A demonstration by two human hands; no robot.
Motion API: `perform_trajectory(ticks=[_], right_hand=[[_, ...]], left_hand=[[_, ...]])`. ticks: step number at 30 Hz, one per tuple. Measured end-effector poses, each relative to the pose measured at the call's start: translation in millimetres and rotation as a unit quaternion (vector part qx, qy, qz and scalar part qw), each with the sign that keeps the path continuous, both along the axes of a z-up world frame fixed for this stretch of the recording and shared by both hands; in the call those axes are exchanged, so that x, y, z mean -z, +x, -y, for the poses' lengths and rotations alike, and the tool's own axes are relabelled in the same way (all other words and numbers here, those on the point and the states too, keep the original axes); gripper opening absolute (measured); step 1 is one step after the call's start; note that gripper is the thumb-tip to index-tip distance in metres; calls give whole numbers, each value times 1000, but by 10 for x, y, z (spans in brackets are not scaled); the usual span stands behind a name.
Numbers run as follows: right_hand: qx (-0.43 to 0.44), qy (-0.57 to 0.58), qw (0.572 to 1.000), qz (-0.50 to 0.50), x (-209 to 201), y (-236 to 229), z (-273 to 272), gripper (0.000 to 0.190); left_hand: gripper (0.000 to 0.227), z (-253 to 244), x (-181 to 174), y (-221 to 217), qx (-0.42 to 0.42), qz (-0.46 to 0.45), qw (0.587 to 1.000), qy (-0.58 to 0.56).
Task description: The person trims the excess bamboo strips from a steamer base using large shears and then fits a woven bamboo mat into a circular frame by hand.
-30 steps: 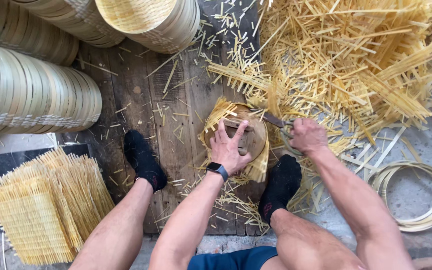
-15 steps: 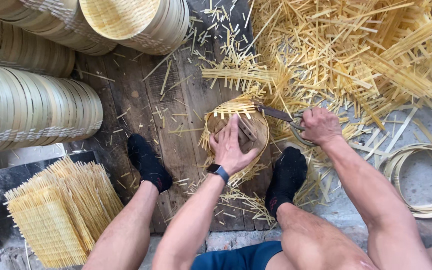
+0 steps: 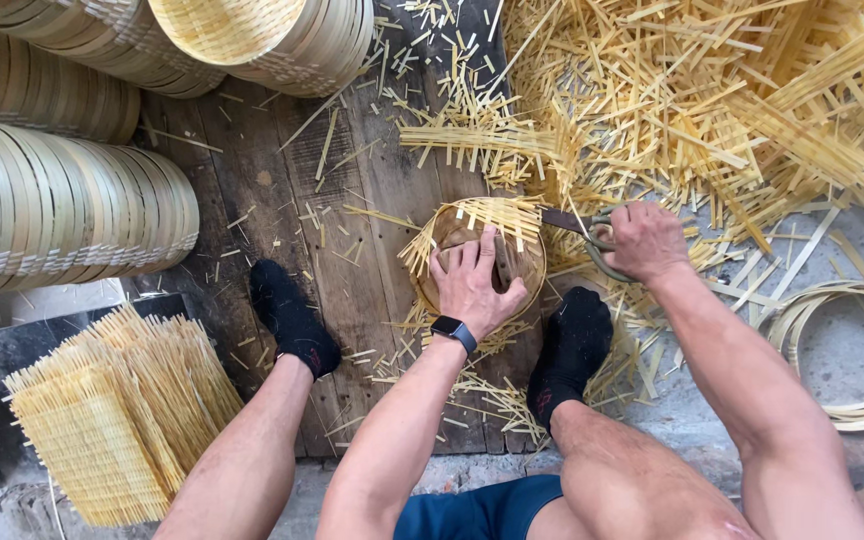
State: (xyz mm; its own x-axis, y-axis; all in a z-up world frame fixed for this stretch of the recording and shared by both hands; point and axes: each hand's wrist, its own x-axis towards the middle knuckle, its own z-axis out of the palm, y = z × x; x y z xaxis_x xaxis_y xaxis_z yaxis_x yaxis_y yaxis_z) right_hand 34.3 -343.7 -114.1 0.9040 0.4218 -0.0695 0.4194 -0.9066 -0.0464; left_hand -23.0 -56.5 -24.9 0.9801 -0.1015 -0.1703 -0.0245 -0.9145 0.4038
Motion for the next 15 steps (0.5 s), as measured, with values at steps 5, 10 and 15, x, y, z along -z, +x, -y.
perform_trajectory(ticks=[5, 10, 15], right_hand=[[-34, -32, 999, 28, -138, 228, -485, 42], [17, -95, 964, -246, -136, 89, -152, 25], [-55, -4, 996, 64, -125, 97, -416, 50]], left_hand=[[98, -54, -58, 41, 14, -11, 1000, -8], [99, -218, -165, 31, 119, -20, 992, -26], [88, -186, -185, 17, 122, -6, 991, -47]])
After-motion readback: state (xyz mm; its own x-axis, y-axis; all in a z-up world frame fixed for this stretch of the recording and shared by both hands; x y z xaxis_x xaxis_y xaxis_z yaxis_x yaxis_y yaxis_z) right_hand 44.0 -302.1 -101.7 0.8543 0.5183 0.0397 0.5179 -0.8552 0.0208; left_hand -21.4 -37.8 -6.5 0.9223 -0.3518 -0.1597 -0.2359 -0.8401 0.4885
